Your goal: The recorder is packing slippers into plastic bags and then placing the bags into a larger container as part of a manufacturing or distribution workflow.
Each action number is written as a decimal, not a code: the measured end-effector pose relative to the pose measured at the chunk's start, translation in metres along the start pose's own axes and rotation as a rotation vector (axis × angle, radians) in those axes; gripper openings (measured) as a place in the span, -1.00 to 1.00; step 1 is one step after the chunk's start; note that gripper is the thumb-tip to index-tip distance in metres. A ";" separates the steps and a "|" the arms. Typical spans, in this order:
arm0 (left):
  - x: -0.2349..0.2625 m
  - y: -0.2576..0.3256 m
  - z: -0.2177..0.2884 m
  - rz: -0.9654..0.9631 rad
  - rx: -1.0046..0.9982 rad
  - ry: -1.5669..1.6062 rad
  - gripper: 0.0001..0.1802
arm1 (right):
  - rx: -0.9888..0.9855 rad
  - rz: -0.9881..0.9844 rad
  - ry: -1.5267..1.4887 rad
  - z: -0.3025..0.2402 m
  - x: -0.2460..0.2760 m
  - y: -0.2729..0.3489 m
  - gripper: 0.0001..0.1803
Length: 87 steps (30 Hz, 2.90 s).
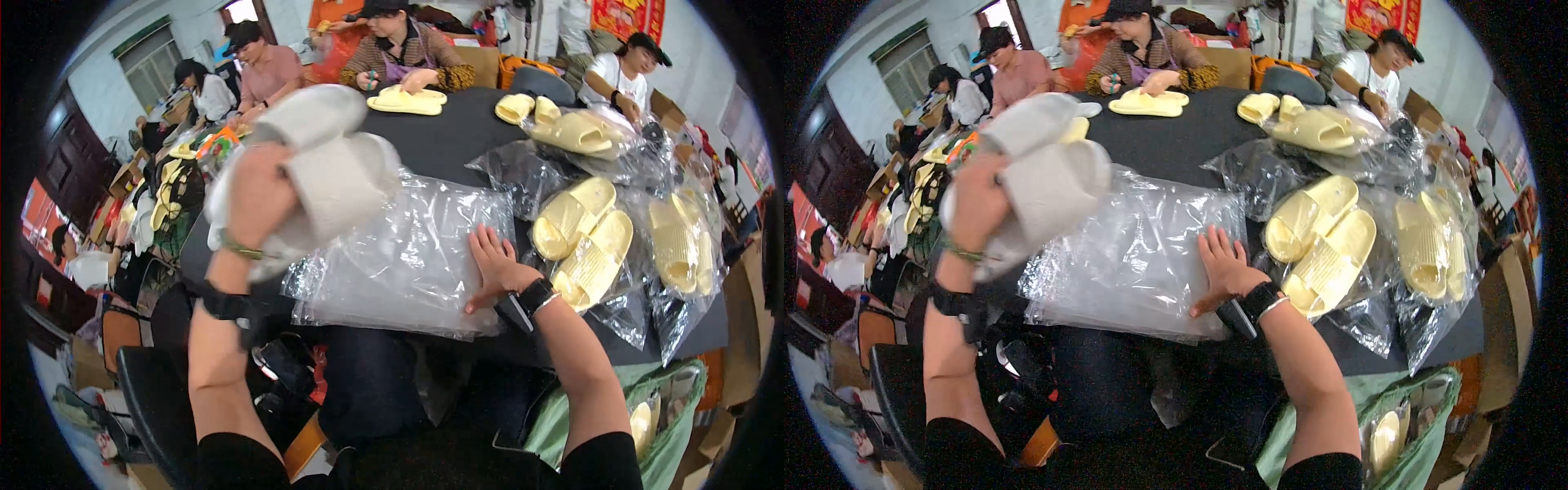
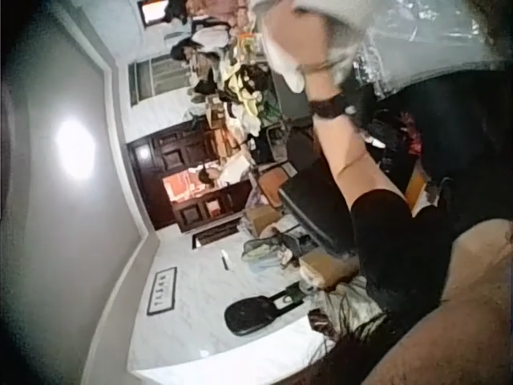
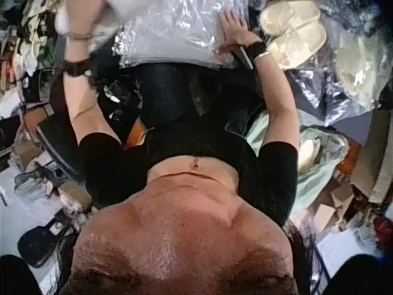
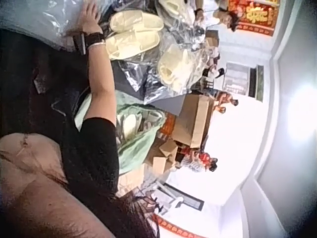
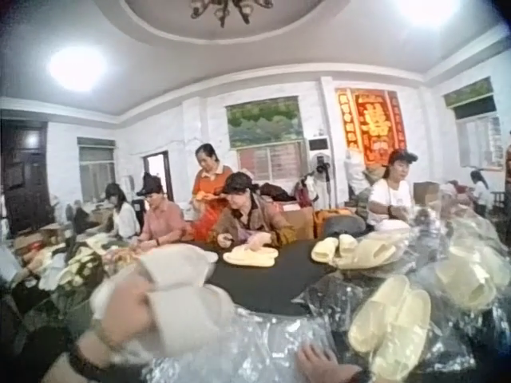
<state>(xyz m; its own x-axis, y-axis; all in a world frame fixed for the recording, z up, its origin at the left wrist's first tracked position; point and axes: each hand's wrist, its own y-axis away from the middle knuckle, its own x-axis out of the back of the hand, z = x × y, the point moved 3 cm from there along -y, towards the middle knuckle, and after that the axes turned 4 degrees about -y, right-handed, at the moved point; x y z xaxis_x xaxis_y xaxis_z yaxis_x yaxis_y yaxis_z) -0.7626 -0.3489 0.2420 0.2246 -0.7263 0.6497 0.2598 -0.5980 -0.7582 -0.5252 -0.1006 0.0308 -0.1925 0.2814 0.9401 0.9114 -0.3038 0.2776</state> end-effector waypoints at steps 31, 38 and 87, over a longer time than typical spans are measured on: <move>-0.167 0.063 0.091 -0.374 0.090 0.092 -0.87 | 0.012 -0.073 -0.052 -0.006 0.002 0.000 0.65; -0.177 0.107 0.024 -0.499 0.256 -0.061 -0.88 | 0.030 -0.054 -0.038 0.003 -0.008 -0.001 0.76; -0.121 0.071 0.075 -0.475 -0.137 0.098 -0.75 | 0.117 0.034 -0.086 -0.037 -0.011 0.036 0.49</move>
<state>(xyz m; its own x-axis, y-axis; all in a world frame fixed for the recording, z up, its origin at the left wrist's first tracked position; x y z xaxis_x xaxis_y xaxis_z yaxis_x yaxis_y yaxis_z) -0.7009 -0.2783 0.1133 0.0206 -0.3876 0.9216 0.1852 -0.9044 -0.3845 -0.5040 -0.1481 0.0380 -0.1335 0.3516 0.9266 0.9541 -0.2073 0.2161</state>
